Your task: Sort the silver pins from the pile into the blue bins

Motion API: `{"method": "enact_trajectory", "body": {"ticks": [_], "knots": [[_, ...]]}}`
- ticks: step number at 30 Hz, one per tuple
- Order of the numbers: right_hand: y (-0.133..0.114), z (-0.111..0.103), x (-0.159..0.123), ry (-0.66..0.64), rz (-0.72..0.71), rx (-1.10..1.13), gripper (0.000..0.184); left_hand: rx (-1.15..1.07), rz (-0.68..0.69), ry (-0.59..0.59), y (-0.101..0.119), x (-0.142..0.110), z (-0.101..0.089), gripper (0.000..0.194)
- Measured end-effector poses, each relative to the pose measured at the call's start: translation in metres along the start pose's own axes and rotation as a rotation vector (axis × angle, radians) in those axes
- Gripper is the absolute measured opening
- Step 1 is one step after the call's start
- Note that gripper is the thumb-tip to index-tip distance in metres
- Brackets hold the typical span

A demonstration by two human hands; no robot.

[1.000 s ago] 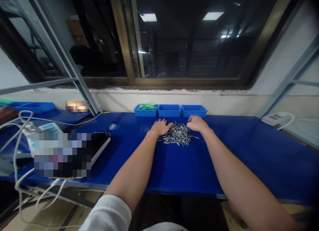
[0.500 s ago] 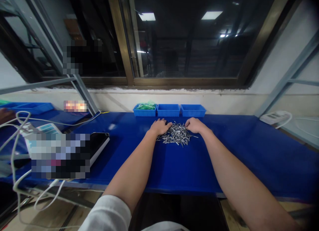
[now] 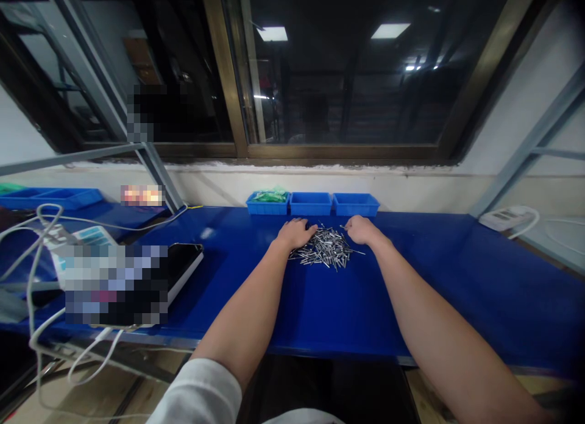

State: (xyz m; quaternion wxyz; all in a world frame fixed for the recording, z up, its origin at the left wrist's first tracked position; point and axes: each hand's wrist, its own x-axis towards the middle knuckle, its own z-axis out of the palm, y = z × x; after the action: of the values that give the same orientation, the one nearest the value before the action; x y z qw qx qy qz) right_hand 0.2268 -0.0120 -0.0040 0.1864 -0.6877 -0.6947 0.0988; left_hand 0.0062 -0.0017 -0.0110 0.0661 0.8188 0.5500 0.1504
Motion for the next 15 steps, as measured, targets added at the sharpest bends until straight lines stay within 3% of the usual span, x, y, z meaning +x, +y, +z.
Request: {"method": "enact_trajectory", "body": {"ticks": [6, 11, 15], "knots": [[-0.019, -0.001, -0.006, 0.112, -0.226, 0.153, 0.024, -0.056, 0.128, 0.220, 0.021, -0.007, -0.009, 0.046], [-0.031, 0.002, -0.013, 0.031, -0.417, 0.294, 0.020, -0.132, 0.343, 0.207, 0.035, -0.010, -0.013, 0.030], [-0.030, 0.009, -0.010, 0.055, -0.387, 0.479, 0.016, -0.150, 0.314, 0.232, 0.035, -0.009, -0.012, 0.026]]}}
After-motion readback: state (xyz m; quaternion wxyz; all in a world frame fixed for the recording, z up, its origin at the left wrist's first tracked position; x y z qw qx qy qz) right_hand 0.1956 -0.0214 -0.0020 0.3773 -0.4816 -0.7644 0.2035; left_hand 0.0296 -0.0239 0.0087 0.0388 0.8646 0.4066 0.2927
